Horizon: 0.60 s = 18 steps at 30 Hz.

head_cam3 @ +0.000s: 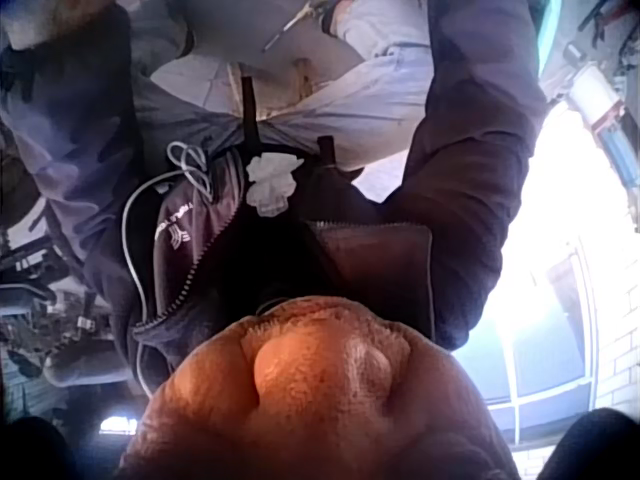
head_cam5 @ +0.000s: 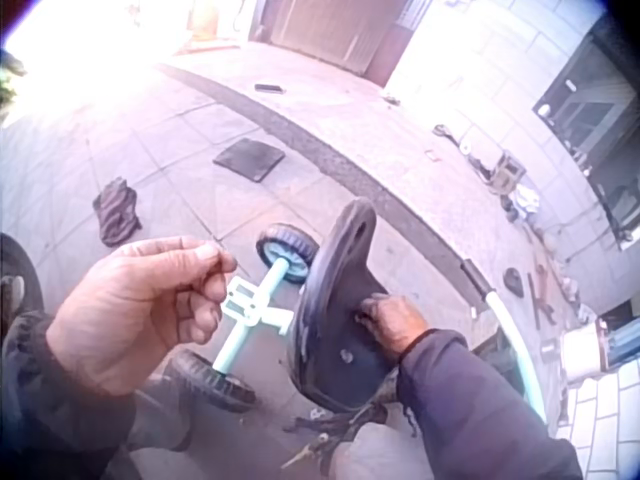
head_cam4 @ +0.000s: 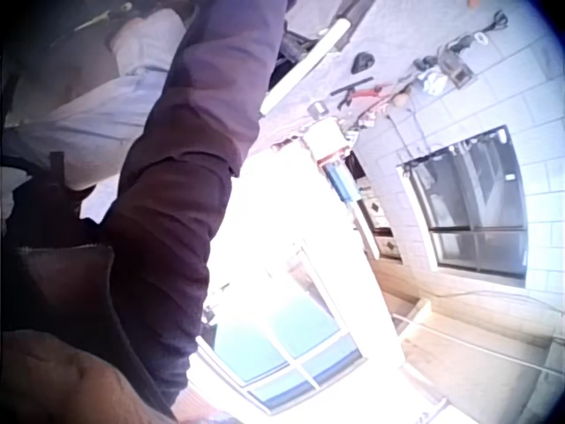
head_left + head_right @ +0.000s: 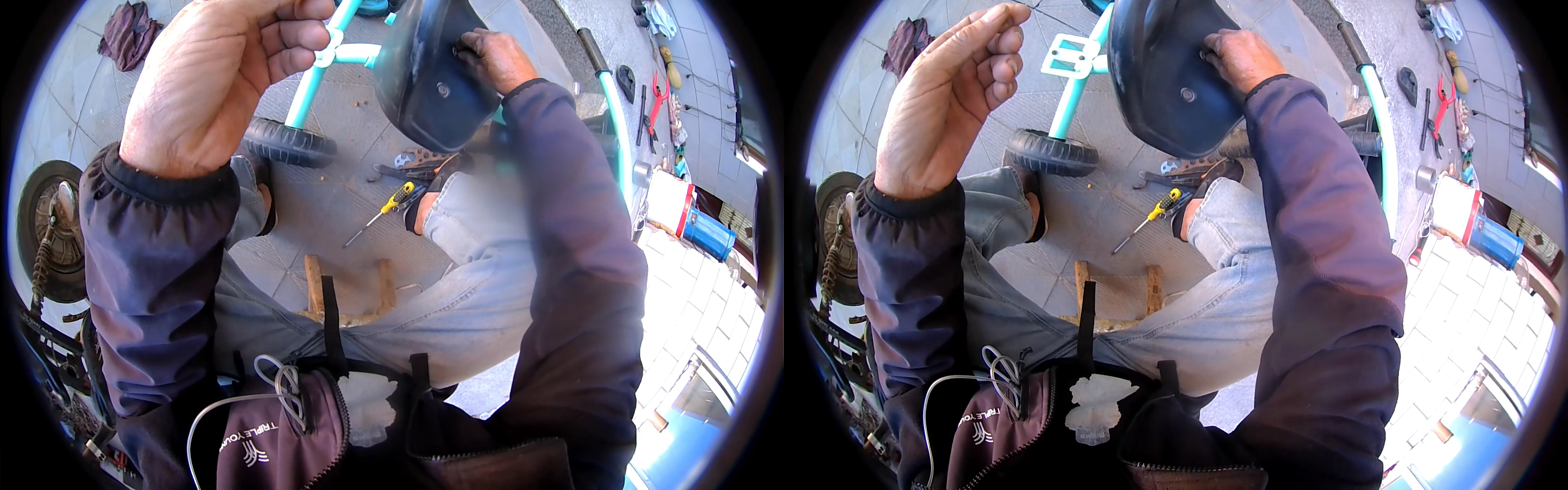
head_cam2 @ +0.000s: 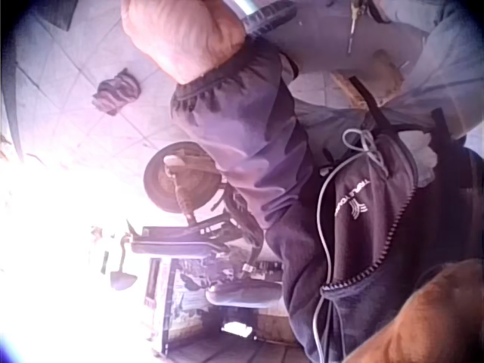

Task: The person is repairing a child's tricycle while sitting on the floor. They use a screwdriver to remove and reinsert screws into the black plastic seat, then wipe the seat surface with a purple cloth.

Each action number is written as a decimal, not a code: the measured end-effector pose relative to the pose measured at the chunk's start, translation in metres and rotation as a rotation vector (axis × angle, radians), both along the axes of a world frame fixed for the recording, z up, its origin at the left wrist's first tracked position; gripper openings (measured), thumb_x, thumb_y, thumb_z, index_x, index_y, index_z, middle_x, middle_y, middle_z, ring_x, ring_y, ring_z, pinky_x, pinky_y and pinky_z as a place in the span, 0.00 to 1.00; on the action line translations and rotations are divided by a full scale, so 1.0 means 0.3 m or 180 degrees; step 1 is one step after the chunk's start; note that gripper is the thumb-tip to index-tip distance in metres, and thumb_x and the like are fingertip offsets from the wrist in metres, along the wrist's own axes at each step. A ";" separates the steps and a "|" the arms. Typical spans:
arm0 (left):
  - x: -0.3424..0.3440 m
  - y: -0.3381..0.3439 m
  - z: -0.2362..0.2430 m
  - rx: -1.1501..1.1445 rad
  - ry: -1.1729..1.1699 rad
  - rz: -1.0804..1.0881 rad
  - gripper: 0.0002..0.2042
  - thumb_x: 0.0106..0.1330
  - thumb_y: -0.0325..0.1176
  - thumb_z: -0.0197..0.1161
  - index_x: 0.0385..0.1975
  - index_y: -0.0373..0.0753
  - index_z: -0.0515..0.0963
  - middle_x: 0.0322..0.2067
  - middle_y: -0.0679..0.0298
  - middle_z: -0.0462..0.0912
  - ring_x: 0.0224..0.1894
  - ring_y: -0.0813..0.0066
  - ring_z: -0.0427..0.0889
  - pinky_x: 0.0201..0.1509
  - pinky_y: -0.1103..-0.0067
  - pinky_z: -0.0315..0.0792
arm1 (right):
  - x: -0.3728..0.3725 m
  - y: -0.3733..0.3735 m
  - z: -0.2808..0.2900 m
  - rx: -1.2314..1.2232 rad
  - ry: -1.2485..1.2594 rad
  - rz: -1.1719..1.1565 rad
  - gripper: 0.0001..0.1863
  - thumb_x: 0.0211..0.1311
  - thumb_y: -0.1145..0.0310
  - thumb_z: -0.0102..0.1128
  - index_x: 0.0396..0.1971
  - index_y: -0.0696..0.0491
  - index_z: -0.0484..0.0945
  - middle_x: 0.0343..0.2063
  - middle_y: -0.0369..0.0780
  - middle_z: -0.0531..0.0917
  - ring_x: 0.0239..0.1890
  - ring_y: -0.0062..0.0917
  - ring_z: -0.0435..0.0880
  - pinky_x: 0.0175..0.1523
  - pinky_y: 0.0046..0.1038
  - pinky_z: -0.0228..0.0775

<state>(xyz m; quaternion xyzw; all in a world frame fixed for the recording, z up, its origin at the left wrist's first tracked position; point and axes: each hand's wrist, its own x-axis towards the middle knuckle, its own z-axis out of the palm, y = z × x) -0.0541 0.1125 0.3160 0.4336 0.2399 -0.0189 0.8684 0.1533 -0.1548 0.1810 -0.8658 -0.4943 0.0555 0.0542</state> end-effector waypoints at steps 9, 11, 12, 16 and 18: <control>0.003 -0.003 0.002 0.0197 0.0074 0.0010 0.08 0.71 0.30 0.52 0.37 0.31 0.75 0.25 0.66 0.78 0.24 0.79 0.77 0.30 0.85 0.72 | -0.004 0.034 0.008 -0.0406 -0.0327 0.0073 0.08 0.55 0.72 0.60 0.36 0.54 0.79 0.35 0.44 0.82 0.40 0.43 0.81 0.45 0.41 0.74; 0.004 -0.004 -0.003 0.0173 0.0045 -0.0016 0.08 0.71 0.30 0.52 0.37 0.31 0.75 0.25 0.66 0.78 0.24 0.79 0.77 0.30 0.85 0.72 | -0.004 0.038 0.004 -0.0475 -0.0321 0.0090 0.08 0.55 0.72 0.60 0.36 0.54 0.79 0.35 0.44 0.82 0.41 0.43 0.81 0.45 0.41 0.74; 0.004 -0.003 -0.004 0.0134 0.0044 -0.0031 0.08 0.71 0.30 0.52 0.37 0.32 0.75 0.25 0.66 0.78 0.24 0.79 0.77 0.30 0.85 0.72 | -0.003 0.034 0.003 -0.0440 -0.0314 0.0091 0.08 0.55 0.72 0.60 0.36 0.54 0.79 0.36 0.44 0.82 0.41 0.43 0.81 0.46 0.41 0.74; 0.003 0.000 -0.004 0.0074 0.0025 -0.0045 0.08 0.71 0.30 0.52 0.37 0.32 0.75 0.25 0.66 0.79 0.24 0.79 0.77 0.30 0.86 0.72 | -0.009 0.014 0.010 -0.0173 -0.0173 0.0124 0.08 0.55 0.73 0.60 0.36 0.54 0.79 0.36 0.44 0.82 0.41 0.43 0.81 0.46 0.40 0.74; 0.001 0.000 -0.004 0.0098 0.0018 -0.0036 0.08 0.71 0.30 0.53 0.37 0.32 0.75 0.25 0.66 0.79 0.24 0.79 0.77 0.30 0.86 0.72 | -0.005 0.003 0.008 -0.0132 -0.0167 0.0180 0.08 0.55 0.72 0.59 0.36 0.54 0.79 0.35 0.44 0.82 0.41 0.43 0.81 0.46 0.40 0.74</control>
